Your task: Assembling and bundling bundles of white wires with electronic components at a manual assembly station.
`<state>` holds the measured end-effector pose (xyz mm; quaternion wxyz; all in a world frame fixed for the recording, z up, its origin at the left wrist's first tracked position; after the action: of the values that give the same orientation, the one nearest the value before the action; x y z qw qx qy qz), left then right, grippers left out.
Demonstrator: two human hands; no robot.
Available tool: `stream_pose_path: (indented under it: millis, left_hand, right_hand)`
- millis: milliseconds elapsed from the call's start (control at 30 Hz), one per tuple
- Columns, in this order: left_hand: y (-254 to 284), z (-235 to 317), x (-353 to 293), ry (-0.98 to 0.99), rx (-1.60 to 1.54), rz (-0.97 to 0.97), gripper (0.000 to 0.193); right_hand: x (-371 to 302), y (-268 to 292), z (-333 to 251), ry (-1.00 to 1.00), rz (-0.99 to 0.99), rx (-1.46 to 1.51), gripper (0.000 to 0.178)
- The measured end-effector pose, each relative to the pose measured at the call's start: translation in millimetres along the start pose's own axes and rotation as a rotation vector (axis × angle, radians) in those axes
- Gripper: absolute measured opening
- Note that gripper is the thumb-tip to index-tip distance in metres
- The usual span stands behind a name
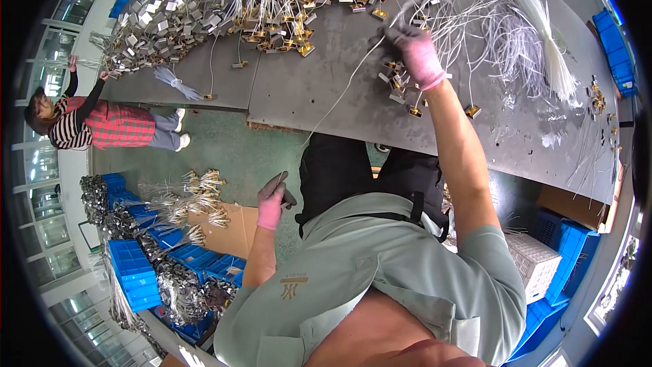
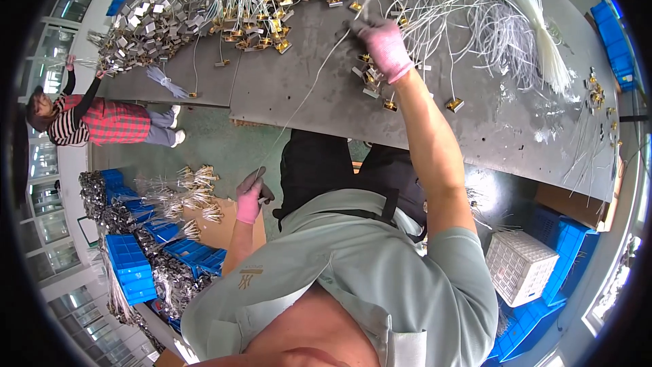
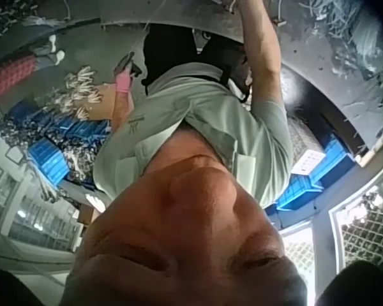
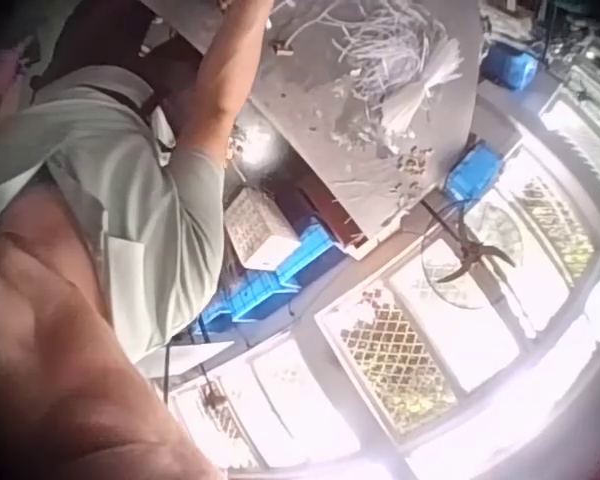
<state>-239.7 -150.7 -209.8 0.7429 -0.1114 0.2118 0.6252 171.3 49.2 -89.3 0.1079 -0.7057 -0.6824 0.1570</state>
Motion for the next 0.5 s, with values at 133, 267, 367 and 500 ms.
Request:
stream_pose_path:
  millis: [133, 267, 367, 500]
  left_hand:
    - [-40.2, 35.6, 10.0, -0.102, -0.052, -0.192, 0.036]
    - [-56.1, 57.6, 18.2, -0.165, -0.043, -0.201, 0.038]
    - [-60.8, 72.7, 25.3, -0.18, -0.085, -0.256, 0.04]
    - [-92.7, 112.7, 48.1, -0.268, -0.15, -0.451, 0.039]
  right_hand:
    - [-31.2, -48.1, 53.1, -0.286, -0.395, -0.31, 0.023]
    - [-16.0, -9.8, 23.4, 0.204, -0.274, -0.558, 0.027]
    - [-27.8, -26.0, -4.8, -0.042, -0.193, -0.33, 0.025]
    - [-60.4, -84.6, 33.3, -0.178, -0.41, -0.261, 0.022]
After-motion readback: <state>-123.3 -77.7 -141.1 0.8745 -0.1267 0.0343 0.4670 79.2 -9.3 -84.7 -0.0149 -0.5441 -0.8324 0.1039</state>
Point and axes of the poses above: each hand's wrist, its own x-axis towards the middle knuckle, its own y-axis out of the back of the hand, z = x × y, the point moved 7 cm from there along x, towards the middle knuckle, and after that the axes turned 7 degrees about -z, right-handed, at the moved point
